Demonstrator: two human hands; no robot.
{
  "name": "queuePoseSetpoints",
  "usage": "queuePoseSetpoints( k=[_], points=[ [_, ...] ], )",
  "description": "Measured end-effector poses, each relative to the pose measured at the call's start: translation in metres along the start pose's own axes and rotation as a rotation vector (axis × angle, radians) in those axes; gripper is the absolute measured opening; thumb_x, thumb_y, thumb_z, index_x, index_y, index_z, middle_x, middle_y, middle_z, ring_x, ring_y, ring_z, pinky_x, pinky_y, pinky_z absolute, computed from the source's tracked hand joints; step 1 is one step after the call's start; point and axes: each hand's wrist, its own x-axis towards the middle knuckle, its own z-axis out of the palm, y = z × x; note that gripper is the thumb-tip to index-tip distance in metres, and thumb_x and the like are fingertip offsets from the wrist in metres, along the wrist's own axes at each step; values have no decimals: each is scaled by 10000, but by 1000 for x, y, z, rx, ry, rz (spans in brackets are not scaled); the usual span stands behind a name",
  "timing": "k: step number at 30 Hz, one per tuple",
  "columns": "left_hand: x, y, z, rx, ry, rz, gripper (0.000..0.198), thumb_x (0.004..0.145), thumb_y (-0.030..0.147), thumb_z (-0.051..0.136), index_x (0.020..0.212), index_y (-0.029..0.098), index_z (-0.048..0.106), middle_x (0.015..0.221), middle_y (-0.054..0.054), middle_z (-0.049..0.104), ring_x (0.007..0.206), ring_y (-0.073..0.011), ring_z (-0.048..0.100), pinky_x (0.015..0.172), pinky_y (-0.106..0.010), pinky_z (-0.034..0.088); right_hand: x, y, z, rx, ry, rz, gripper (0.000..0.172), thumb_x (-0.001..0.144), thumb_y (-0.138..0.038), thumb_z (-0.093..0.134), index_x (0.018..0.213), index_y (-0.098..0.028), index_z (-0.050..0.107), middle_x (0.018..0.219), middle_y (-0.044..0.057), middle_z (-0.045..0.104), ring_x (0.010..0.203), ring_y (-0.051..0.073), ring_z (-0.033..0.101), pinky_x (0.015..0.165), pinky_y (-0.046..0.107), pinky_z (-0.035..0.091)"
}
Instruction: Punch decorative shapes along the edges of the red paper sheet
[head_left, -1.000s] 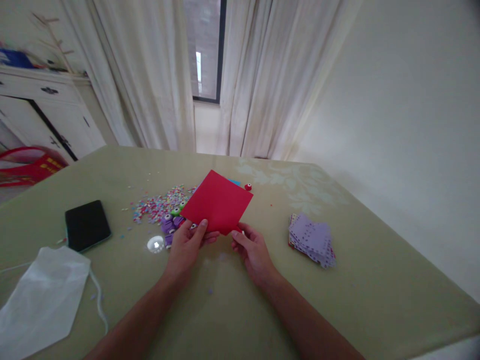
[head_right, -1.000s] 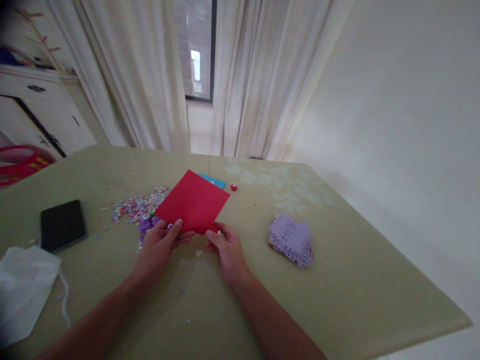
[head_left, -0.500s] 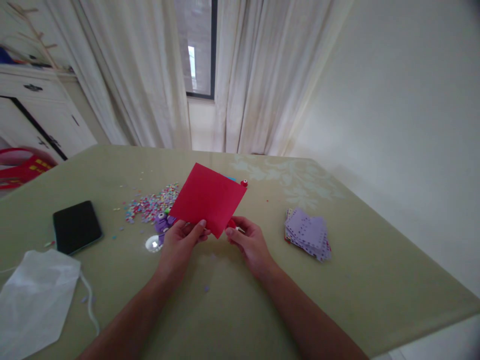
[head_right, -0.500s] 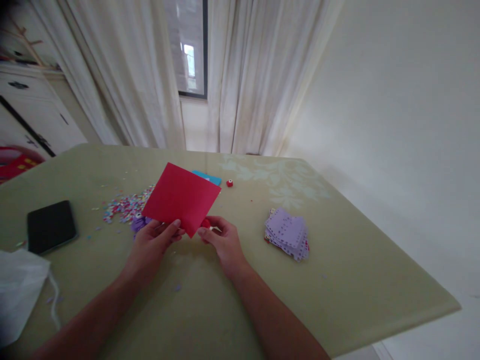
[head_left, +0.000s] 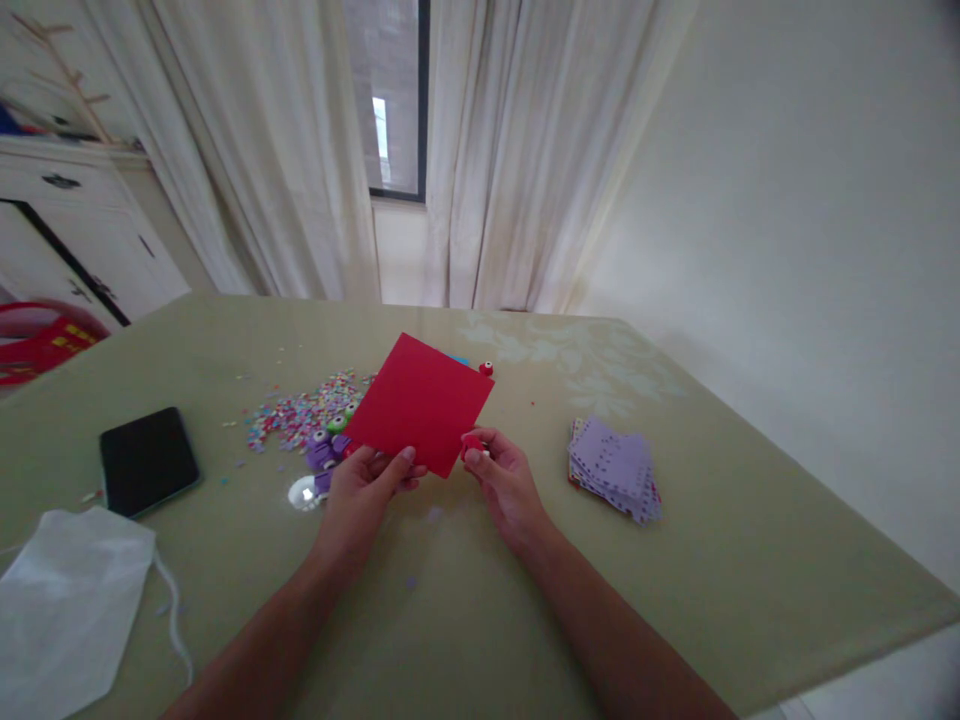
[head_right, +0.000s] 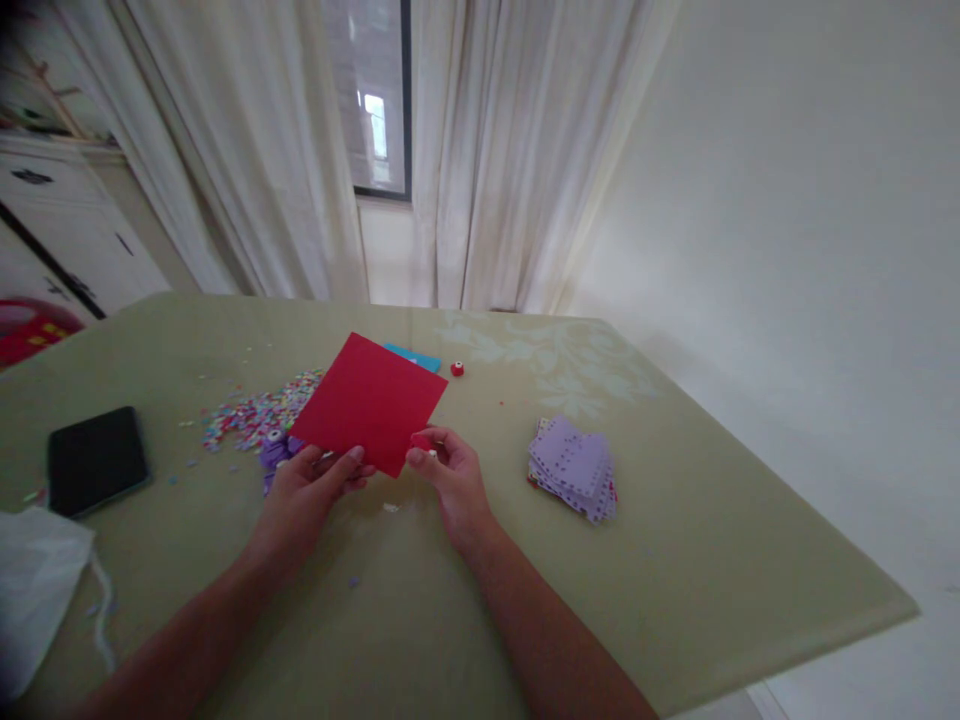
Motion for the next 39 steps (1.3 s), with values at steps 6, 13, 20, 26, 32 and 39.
queuePoseSetpoints(
  k=[6, 13, 20, 26, 32, 39],
  points=[
    [-4, 2, 2, 67, -64, 2, 610, 642, 664, 953, 934, 163, 762, 797, -100, 817, 733, -253, 787, 669, -316, 627, 0, -2, -4, -82, 8, -14, 417, 637, -423, 1001, 932, -226, 780, 887, 20, 765, 769, 188, 662, 741, 325, 551],
    [4, 8, -11, 161, 55, 130, 537, 715, 669, 899, 933, 187, 802, 692, -11, 750, 528, -156, 630, 467, -226, 450, 7, -20, -20, -428, -74, -220, 374, 680, -386, 1004, 944, -221, 795, 879, 49, 785, 793, 212, 680, 782, 358, 540],
    [7, 11, -13, 225, -105, 70, 467, 679, 615, 925, 857, 200, 806, 884, -105, 845, 755, -291, 793, 679, -352, 628, 11, -16, -27, -583, 33, -307, 389, 727, -431, 973, 1014, -226, 807, 1000, 76, 810, 855, 233, 696, 826, 376, 554],
    [9, 5, -11, 162, -173, 17, 537, 634, 512, 969, 1034, 227, 752, 858, -82, 837, 712, -294, 799, 662, -387, 661, 16, -12, -29, -444, 36, -145, 436, 696, -476, 974, 983, -202, 793, 934, 72, 800, 797, 213, 688, 745, 337, 540],
    [11, -3, -14, 226, -160, -3, 539, 732, 617, 885, 1021, 187, 736, 703, -21, 759, 505, -183, 661, 443, -241, 488, 18, -12, -28, -432, 58, -96, 466, 656, -498, 982, 962, -199, 795, 924, 62, 798, 781, 201, 675, 721, 321, 516],
    [10, -5, -15, 292, -140, 102, 417, 752, 569, 862, 733, 205, 659, 607, 28, 637, 514, -151, 604, 446, -212, 411, 21, -9, -29, -365, 80, -51, 449, 626, -494, 986, 910, -208, 787, 848, 32, 776, 742, 196, 673, 714, 327, 521]
  ],
)
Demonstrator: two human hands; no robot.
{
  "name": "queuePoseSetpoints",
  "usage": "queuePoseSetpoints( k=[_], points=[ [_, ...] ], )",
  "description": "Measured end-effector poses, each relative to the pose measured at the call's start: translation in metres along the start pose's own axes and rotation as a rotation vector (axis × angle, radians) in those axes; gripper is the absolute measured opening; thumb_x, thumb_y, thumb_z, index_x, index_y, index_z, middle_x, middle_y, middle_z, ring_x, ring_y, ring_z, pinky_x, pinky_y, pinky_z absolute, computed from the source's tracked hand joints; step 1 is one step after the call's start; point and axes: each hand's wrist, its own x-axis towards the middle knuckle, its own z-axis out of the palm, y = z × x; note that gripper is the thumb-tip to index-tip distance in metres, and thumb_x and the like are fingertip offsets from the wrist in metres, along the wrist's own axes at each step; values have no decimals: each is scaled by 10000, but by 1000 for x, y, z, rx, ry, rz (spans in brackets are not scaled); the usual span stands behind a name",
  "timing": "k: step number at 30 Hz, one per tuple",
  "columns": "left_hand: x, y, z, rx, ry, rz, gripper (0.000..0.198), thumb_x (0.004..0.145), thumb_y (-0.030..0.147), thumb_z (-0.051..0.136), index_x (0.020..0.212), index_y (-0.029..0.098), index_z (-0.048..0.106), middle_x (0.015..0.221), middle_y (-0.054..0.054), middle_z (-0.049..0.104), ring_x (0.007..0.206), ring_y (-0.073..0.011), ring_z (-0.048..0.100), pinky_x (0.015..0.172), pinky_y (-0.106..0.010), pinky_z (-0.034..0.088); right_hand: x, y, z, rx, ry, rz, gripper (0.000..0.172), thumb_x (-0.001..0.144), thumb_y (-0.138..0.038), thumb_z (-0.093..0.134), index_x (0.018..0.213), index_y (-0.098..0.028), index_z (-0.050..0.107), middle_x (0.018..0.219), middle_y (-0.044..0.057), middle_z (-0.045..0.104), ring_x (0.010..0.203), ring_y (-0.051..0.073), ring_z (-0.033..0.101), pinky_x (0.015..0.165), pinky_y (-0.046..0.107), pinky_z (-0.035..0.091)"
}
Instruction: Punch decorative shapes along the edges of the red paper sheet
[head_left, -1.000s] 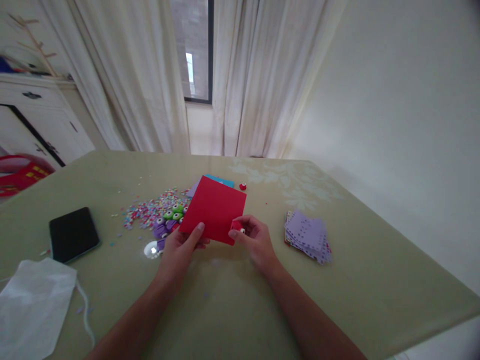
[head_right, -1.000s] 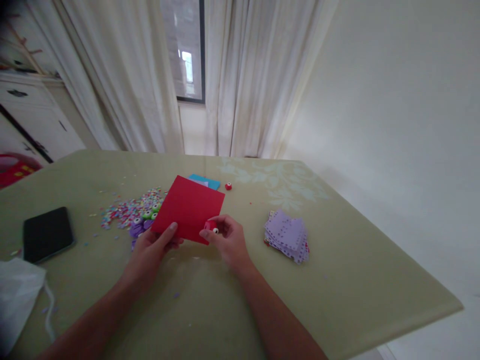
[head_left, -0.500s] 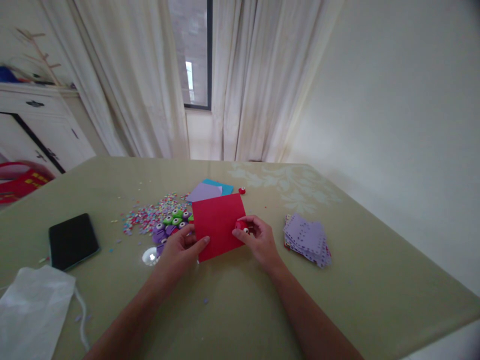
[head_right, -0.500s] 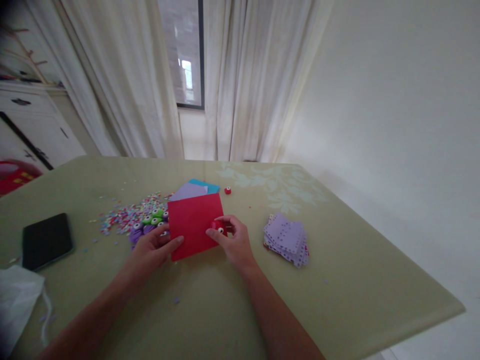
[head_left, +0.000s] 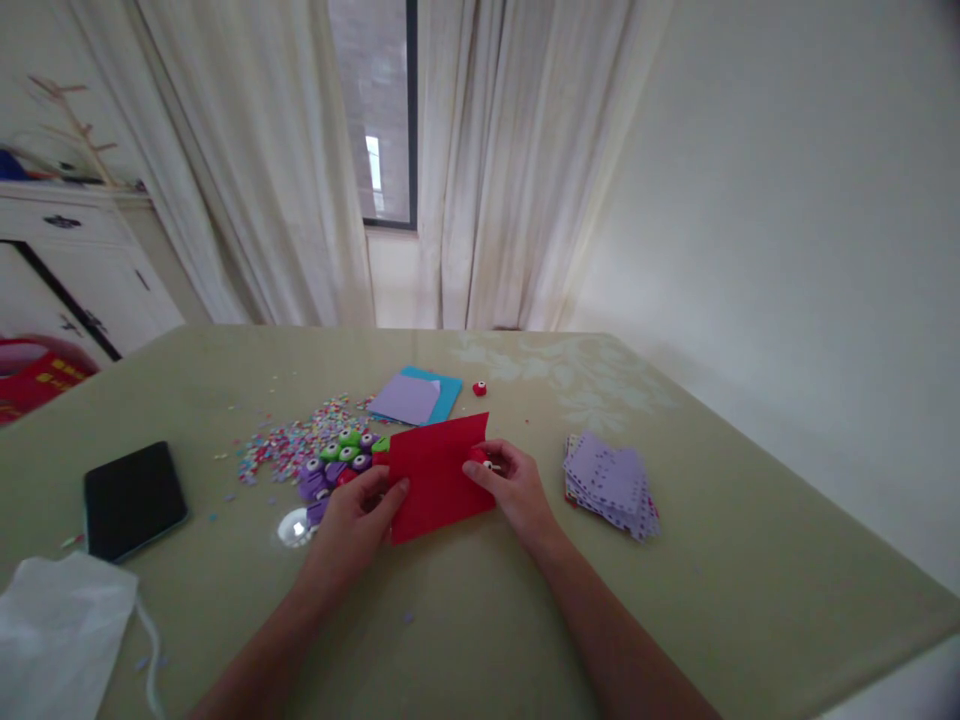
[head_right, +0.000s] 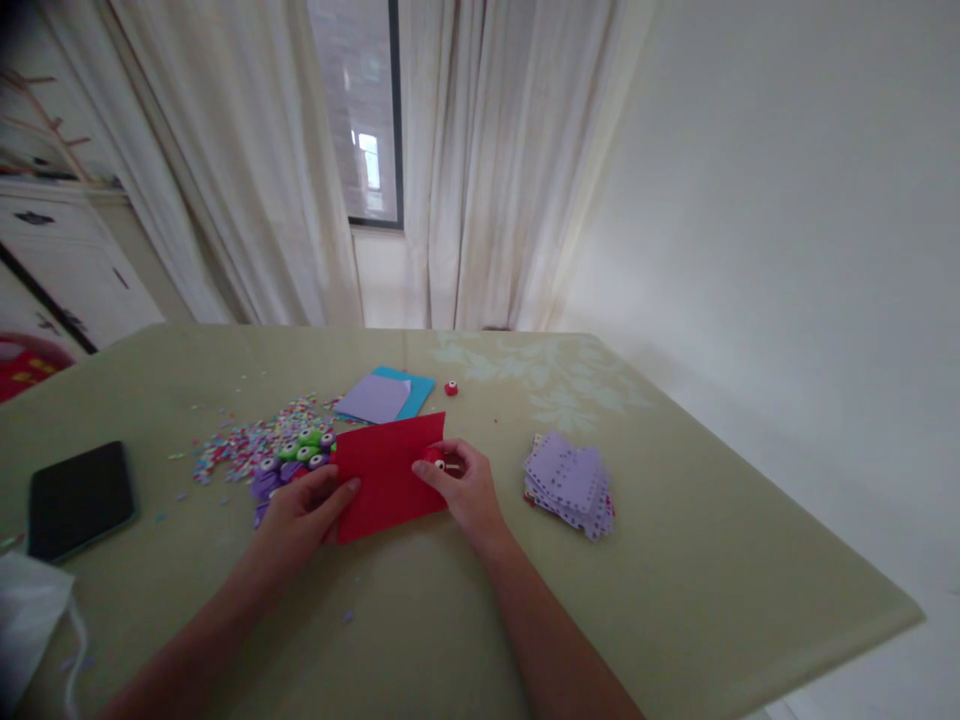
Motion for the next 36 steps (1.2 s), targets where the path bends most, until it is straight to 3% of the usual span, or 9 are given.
queuePoseSetpoints(
  k=[4, 14, 17, 20, 36],
  points=[
    [1, -5, -2, 28, 5, -33, 426, 772, 584, 838, 735, 213, 631, 531, 60, 568, 430, -120, 511, 414, -205, 346, 1, 1, 0, 49, 44, -2, 479, 610, -494, 999, 926, -205, 785, 904, 47, 796, 778, 209, 691, 738, 341, 539],
    [3, 5, 0, -55, 59, -59, 442, 724, 587, 833, 948, 231, 695, 570, 12, 701, 499, -207, 668, 486, -276, 523, 4, 2, -4, 150, 206, -52, 459, 651, -478, 982, 979, -211, 805, 945, 49, 789, 779, 182, 640, 723, 317, 492],
    [3, 3, 1, -71, 80, -75, 474, 690, 587, 854, 950, 241, 662, 588, 18, 709, 513, -226, 702, 486, -294, 553, 3, 3, -2, 176, 191, 0, 471, 689, -476, 961, 1064, -226, 826, 964, 45, 791, 720, 161, 594, 658, 303, 449],
    [4, 0, 1, -70, 91, -73, 514, 679, 614, 860, 944, 232, 640, 596, 14, 714, 509, -220, 700, 490, -296, 565, 2, 4, -1, 202, 174, 6, 467, 702, -453, 952, 1101, -236, 841, 958, 36, 788, 722, 155, 585, 683, 307, 469],
    [2, 6, 6, -95, 115, -83, 572, 626, 650, 872, 933, 231, 631, 595, 15, 710, 506, -220, 699, 482, -299, 574, 3, 4, 1, 424, 199, 82, 463, 649, -470, 989, 1005, -212, 843, 957, 46, 799, 750, 158, 654, 721, 294, 545]
  ],
)
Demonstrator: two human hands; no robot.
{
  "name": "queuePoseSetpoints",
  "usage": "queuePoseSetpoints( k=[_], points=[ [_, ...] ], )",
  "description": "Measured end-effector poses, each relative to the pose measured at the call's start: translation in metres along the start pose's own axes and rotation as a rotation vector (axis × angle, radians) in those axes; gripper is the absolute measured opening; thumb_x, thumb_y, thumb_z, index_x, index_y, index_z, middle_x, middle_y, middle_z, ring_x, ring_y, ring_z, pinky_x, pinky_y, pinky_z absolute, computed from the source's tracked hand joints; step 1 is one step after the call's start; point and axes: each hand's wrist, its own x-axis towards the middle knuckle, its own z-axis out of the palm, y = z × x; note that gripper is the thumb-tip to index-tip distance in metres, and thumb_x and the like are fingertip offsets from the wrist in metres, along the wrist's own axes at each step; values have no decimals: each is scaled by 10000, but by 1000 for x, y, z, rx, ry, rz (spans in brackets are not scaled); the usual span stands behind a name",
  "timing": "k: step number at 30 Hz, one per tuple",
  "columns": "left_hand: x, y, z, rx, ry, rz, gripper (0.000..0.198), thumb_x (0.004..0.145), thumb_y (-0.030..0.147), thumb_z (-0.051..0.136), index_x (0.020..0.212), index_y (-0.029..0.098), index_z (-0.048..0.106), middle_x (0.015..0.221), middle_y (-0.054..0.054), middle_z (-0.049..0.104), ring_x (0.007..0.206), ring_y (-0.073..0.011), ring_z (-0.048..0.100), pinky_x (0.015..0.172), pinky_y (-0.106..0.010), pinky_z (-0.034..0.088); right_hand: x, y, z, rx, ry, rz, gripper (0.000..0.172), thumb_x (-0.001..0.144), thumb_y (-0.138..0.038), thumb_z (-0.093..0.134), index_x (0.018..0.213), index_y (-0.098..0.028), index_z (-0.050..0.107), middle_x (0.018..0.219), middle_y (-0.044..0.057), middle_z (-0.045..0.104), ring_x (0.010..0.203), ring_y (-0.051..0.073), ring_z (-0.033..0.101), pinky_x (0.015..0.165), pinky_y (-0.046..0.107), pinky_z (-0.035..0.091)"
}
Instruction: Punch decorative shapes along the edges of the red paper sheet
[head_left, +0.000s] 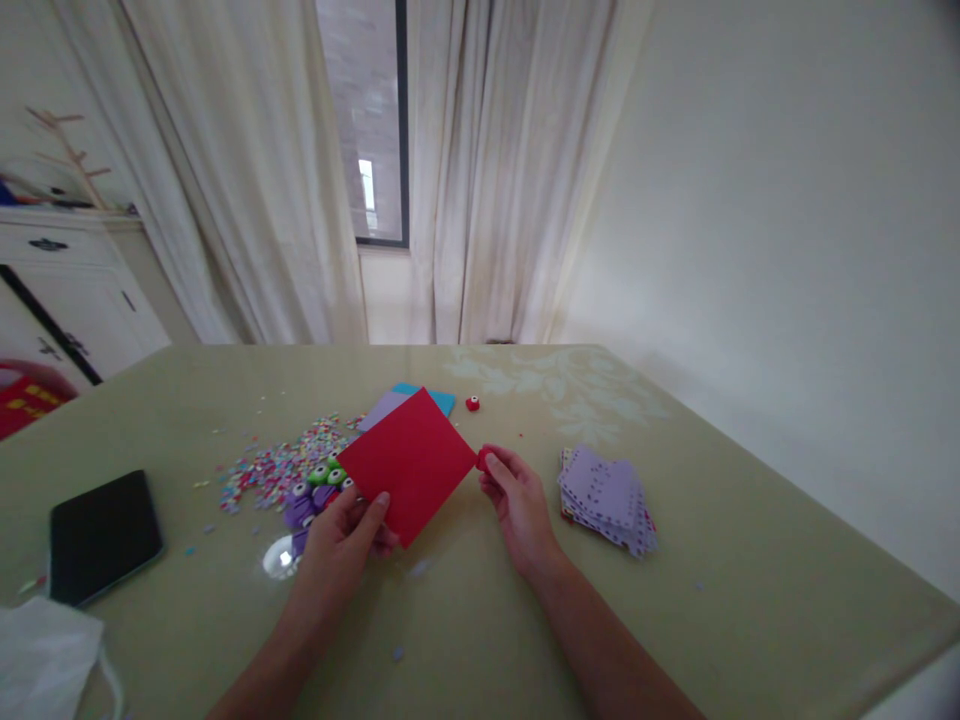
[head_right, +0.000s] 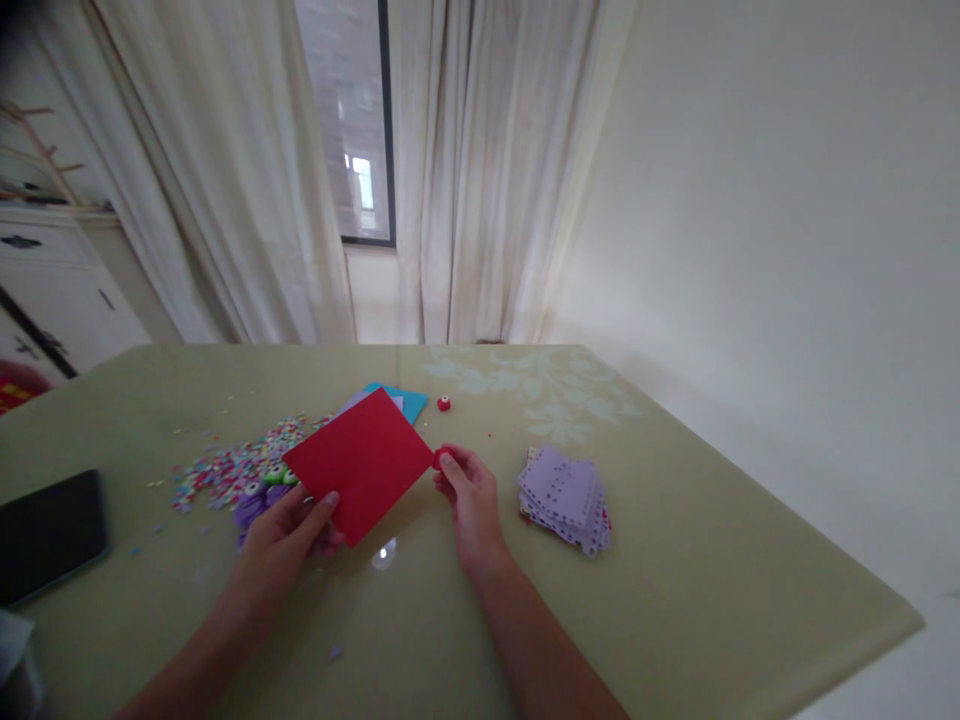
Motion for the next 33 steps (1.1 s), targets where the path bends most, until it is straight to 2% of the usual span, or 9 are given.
queuePoseSetpoints(
  k=[6, 11, 21, 24, 30, 33],
  points=[
    [-3, 3, 2, 16, -6, 17, 562, 655, 675, 852, 931, 226, 657, 557, 4, 697, 510, -226, 691, 497, -303, 574, -3, 1, 1, -35, 0, 19, 488, 619, -472, 1018, 996, -215, 844, 921, 30, 774, 713, 145, 606, 686, 290, 508],
    [-4, 5, 4, 26, -1, 23, 578, 655, 697, 838, 938, 218, 685, 559, -1, 693, 506, -224, 684, 490, -298, 559, -4, 2, 1, -73, -41, 9, 476, 656, -521, 996, 980, -211, 837, 856, 14, 741, 668, 138, 554, 647, 291, 467],
    [-7, 3, 10, 13, -2, 31, 594, 635, 737, 847, 854, 238, 611, 542, -2, 690, 491, -222, 671, 478, -293, 544, -8, 0, 4, 4, -48, 50, 527, 657, -593, 996, 936, -206, 771, 874, 10, 734, 673, 124, 602, 649, 273, 511],
    [-6, 1, 9, 24, -1, 41, 587, 646, 726, 836, 892, 236, 628, 556, 1, 694, 500, -236, 685, 481, -305, 557, -8, 1, 3, 10, -42, 50, 519, 671, -594, 986, 941, -213, 761, 890, 13, 737, 669, 128, 609, 640, 278, 514],
    [-1, -11, -6, 247, 16, 29, 506, 736, 561, 785, 1096, 235, 643, 676, -11, 762, 488, -265, 709, 441, -328, 553, -9, 1, 5, 19, -44, 61, 492, 688, -571, 985, 943, -217, 758, 899, 18, 741, 671, 128, 611, 647, 278, 520],
    [1, -13, -12, 357, -6, 86, 374, 771, 524, 756, 1008, 250, 663, 655, -8, 751, 466, -253, 686, 434, -317, 533, -9, 1, 5, 5, -49, 61, 491, 688, -571, 983, 941, -218, 753, 888, 20, 741, 664, 132, 610, 640, 284, 518]
  ],
)
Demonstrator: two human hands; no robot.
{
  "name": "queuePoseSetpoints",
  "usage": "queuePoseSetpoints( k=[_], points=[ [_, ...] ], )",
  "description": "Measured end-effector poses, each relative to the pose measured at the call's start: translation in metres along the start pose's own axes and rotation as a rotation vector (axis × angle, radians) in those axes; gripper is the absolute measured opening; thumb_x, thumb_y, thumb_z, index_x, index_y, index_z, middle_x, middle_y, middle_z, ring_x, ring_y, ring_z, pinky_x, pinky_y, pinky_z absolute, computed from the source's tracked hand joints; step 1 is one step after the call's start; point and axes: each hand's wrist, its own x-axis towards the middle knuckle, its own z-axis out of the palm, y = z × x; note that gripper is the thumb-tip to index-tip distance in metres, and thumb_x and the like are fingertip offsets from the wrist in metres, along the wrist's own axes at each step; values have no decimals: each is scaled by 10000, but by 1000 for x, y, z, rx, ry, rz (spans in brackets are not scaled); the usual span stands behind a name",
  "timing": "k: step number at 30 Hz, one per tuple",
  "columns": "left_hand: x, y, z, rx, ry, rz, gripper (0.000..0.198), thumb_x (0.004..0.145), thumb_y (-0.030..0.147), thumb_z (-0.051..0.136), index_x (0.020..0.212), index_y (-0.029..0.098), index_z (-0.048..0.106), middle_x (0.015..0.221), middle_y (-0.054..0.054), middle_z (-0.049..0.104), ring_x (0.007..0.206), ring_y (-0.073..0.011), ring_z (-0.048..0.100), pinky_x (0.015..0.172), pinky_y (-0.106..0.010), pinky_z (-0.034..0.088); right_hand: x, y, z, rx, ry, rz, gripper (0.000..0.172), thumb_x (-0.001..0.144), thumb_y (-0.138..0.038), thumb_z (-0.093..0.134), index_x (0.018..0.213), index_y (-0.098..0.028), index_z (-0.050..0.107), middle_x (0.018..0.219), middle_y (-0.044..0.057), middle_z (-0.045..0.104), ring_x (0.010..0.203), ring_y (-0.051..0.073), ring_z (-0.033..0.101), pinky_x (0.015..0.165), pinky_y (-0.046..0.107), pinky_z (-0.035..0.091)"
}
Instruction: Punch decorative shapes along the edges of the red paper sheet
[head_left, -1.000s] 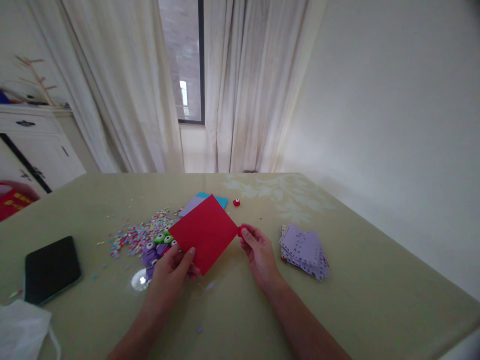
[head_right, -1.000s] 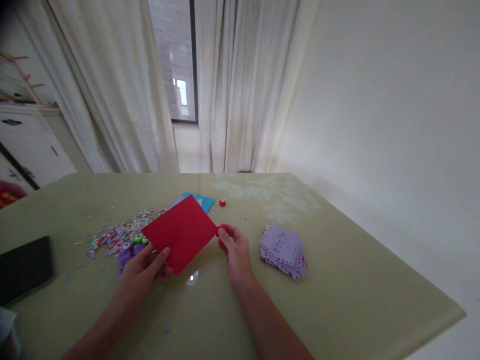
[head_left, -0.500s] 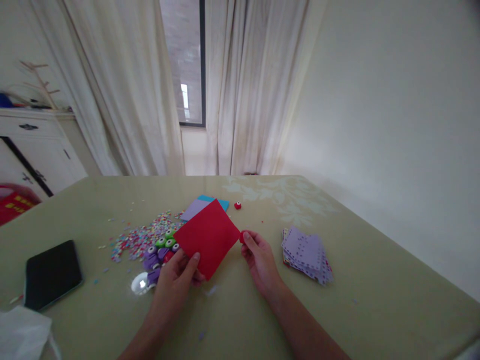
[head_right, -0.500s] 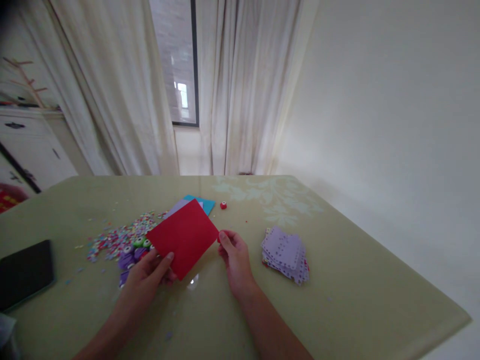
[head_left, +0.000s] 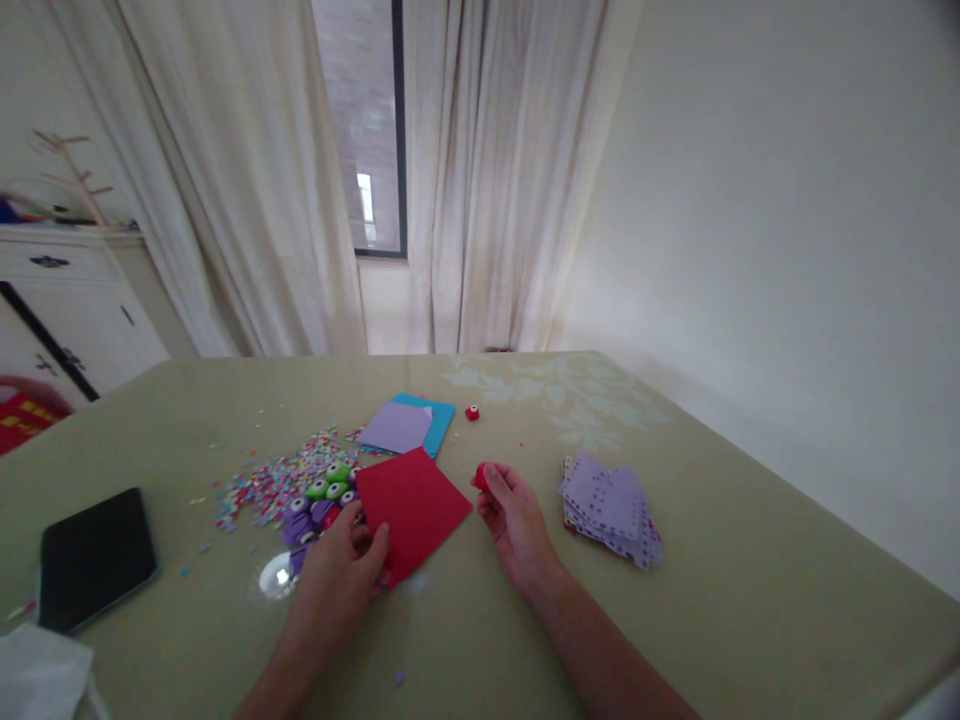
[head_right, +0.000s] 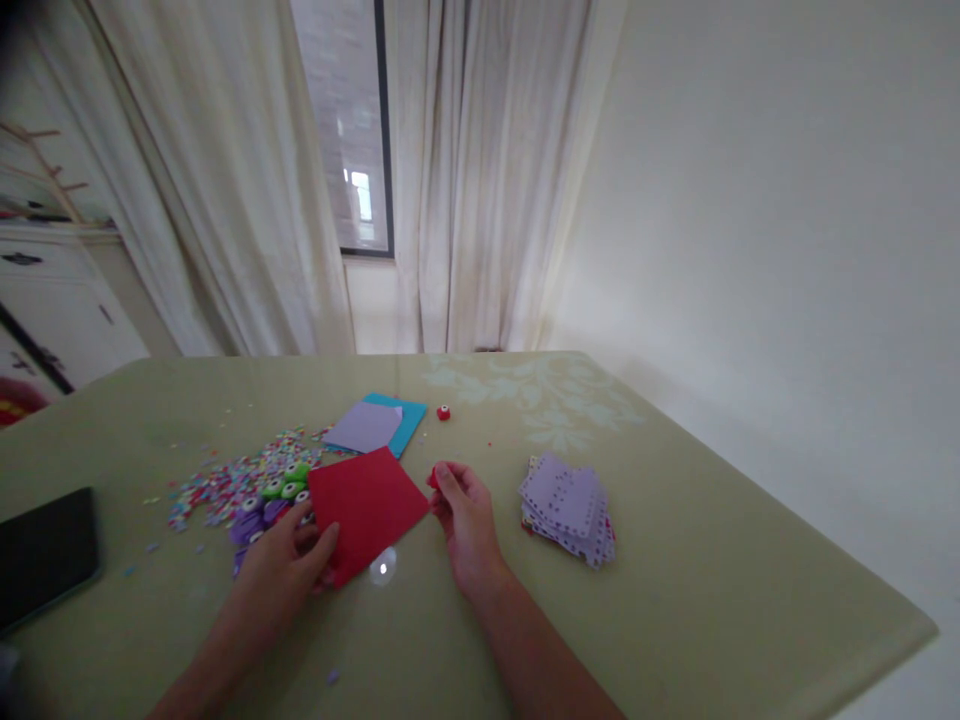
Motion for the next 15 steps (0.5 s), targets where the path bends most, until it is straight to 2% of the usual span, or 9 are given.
queuePoseSetpoints(
  k=[3, 10, 15],
  points=[
    [1, 3, 0, -26, -21, 44, 339, 796, 571, 735, 870, 249, 659, 618, -10, 720, 486, -236, 680, 457, -303, 534, 0, 0, 1, 5, -13, 1, 488, 680, -555, 992, 943, -221, 754, 866, 11, 737, 659, 127, 607, 636, 277, 515],
    [4, 15, 7, -365, 6, -131, 542, 601, 562, 886, 963, 219, 672, 716, -42, 771, 617, -250, 766, 527, -297, 590, -8, -1, 9, 32, -139, 79, 542, 592, -430, 1057, 1024, -211, 814, 896, 16, 768, 662, 113, 613, 643, 249, 505],
    [1, 21, 8, -375, 30, -95, 584, 572, 644, 895, 915, 220, 683, 669, -27, 747, 570, -231, 734, 513, -291, 581, -19, -3, 15, 42, -239, 103, 465, 609, -371, 1054, 995, -220, 845, 916, 21, 776, 683, 115, 617, 681, 253, 506]
  ],
)
